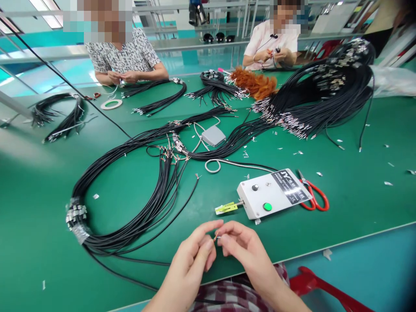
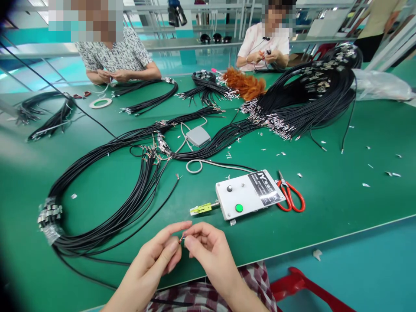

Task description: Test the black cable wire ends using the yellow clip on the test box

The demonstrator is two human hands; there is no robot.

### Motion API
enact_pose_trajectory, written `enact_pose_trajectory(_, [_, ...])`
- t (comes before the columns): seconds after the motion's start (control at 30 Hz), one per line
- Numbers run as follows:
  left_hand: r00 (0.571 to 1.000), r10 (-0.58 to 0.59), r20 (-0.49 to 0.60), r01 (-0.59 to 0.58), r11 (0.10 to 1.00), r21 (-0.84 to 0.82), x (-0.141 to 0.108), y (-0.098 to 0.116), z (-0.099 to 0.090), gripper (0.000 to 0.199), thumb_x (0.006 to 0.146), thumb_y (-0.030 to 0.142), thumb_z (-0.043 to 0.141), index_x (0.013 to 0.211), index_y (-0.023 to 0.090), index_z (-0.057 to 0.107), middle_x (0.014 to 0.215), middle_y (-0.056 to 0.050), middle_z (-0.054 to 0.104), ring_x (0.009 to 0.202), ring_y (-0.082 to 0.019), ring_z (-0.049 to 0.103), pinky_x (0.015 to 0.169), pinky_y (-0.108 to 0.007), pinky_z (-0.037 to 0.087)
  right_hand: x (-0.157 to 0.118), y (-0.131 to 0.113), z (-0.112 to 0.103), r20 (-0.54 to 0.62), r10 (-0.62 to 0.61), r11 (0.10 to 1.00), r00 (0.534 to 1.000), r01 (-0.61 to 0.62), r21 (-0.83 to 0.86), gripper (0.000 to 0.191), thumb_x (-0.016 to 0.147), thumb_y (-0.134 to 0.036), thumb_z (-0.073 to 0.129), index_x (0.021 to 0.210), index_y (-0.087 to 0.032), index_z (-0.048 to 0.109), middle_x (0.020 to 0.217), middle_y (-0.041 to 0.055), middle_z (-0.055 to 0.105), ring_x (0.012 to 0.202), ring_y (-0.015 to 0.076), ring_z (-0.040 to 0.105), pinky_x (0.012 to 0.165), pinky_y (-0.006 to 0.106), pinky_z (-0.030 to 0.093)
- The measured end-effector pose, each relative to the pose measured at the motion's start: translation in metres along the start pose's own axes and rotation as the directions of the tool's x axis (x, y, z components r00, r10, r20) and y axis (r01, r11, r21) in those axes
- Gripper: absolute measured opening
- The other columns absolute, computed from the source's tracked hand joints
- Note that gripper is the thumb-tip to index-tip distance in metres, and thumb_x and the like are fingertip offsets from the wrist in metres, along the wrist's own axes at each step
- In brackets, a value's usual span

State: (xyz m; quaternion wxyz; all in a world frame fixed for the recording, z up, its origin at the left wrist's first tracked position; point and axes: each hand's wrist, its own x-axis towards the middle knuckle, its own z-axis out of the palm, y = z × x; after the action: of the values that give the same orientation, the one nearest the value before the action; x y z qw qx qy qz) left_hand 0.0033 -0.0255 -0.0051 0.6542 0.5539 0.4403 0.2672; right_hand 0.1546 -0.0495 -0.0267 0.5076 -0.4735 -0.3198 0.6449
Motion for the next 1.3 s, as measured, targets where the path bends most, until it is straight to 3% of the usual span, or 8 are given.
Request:
enact_pose_trajectory(0.23, [0.988, -0.122, 0.091, 0.142, 0.953, -0.267, 0.004, -0.001, -0.004, 0.035, 0.087, 0.05, 0.064, 0.1, 0.017, 0.06, 0.059, 0.007, 0.046, 0.045, -0.005, 0.024, 0.043, -0.019, 0.016, -0.001, -0.001, 0.002, 0.008, 0.017, 0.991, 1.0, -0.016, -0.13, 0.027, 0.081, -0.042, 0.069, 0.073, -0.017, 0.062, 0.062, -0.0025, 0.056, 0.057, 0.0107, 0.049, 0.058, 0.025, 0.041])
enact_pose_trajectory(0.37, [0.978, -0.188, -0.091, 0.154, 0.944, -0.293, 0.007, -0.007, 0.0, 0.034, 0.08, 0.049, 0.07, 0.086, 0.016, 0.06, 0.062, 0.006, 0.051, 0.038, -0.001, 0.022, 0.038, -0.018, 0.012, -0.004, -0.001, 0.006, -0.022, -0.158, 0.911, 0.987, 0.137, -0.389, 0.023, 0.089, -0.033, 0.059, 0.07, -0.019, 0.058, 0.069, -0.0009, 0.055, 0.063, 0.0123, 0.049, 0.06, 0.026, 0.04])
enact_pose_trajectory(0.57, [0.962, -0.016, -0.272, 0.002, 0.999, -0.054, 0.009, -0.011, 0.007, 0.029, 0.081, 0.042, 0.069, 0.074, 0.014, 0.064, 0.062, 0.003, 0.05, 0.047, -0.006, 0.036, 0.043, -0.018, 0.025, -0.009, -0.011, -0.015, 0.055, -0.284, 0.743, 0.957, 0.256, -0.618, 0.021, 0.096, -0.027, 0.052, 0.078, -0.021, 0.06, 0.076, 0.0, 0.059, 0.068, 0.0133, 0.054, 0.062, 0.026, 0.041])
enact_pose_trajectory(0.63, [0.971, -0.079, -0.227, 0.055, 0.992, -0.11, 0.011, -0.008, 0.006, 0.035, 0.08, 0.048, 0.069, 0.074, 0.014, 0.061, 0.057, 0.005, 0.047, 0.043, -0.005, 0.032, 0.041, -0.018, 0.021, -0.011, -0.013, -0.024, 0.07, -0.401, 0.598, 0.913, 0.319, -0.735, 0.015, 0.097, -0.025, 0.051, 0.086, -0.021, 0.061, 0.08, 0.0012, 0.063, 0.071, 0.0144, 0.057, 0.066, 0.027, 0.042])
enact_pose_trajectory(0.7, [0.977, -0.121, -0.177, 0.093, 0.983, -0.157, 0.014, -0.006, 0.004, 0.042, 0.076, 0.055, 0.07, 0.073, 0.015, 0.057, 0.056, 0.006, 0.048, 0.041, -0.004, 0.029, 0.04, -0.018, 0.018, -0.012, -0.016, -0.026, 0.186, -0.522, 0.325, 0.832, 0.396, -0.859, 0.011, 0.097, -0.022, 0.053, 0.102, -0.02, 0.062, 0.091, 0.004, 0.068, 0.077, 0.0171, 0.06, 0.071, 0.031, 0.04])
enact_pose_trajectory(0.83, [0.988, -0.125, -0.087, 0.112, 0.983, -0.144, 0.018, -0.004, 0.0, 0.044, 0.076, 0.057, 0.068, 0.071, 0.017, 0.052, 0.055, 0.008, 0.043, 0.041, -0.004, 0.028, 0.04, -0.018, 0.019, -0.01, -0.023, -0.012, 0.489, -0.476, -0.132, 0.732, 0.49, -0.862, 0.017, 0.098, -0.017, 0.048, 0.102, -0.016, 0.065, 0.089, 0.0064, 0.071, 0.074, 0.0196, 0.059, 0.07, 0.035, 0.033])
enact_pose_trajectory(0.97, [0.992, -0.046, -0.113, 0.05, 0.998, 0.028, 0.017, -0.005, -0.002, 0.034, 0.084, 0.047, 0.063, 0.071, 0.017, 0.055, 0.057, 0.007, 0.041, 0.047, -0.007, 0.032, 0.043, -0.019, 0.024, -0.001, -0.037, -0.015, 0.579, -0.42, -0.242, 0.699, 0.528, -0.814, 0.032, 0.1, -0.016, 0.042, 0.078, -0.019, 0.064, 0.075, 0.002, 0.068, 0.065, 0.0162, 0.055, 0.066, 0.034, 0.029])
enact_pose_trajectory(1.3, [0.982, -0.084, -0.171, 0.068, 0.993, -0.097, 0.038, 0.008, -0.013, 0.036, 0.075, 0.049, 0.069, 0.071, 0.016, 0.053, 0.056, 0.008, 0.047, 0.039, -0.003, 0.03, 0.039, -0.017, 0.02, 0.037, -0.042, -0.042, 0.612, -0.417, -0.457, 0.671, 0.427, -0.78, 0.017, 0.097, -0.013, 0.052, 0.108, -0.014, 0.065, 0.107, 0.0052, 0.073, 0.103, 0.018, 0.061, 0.085, 0.036, 0.032])
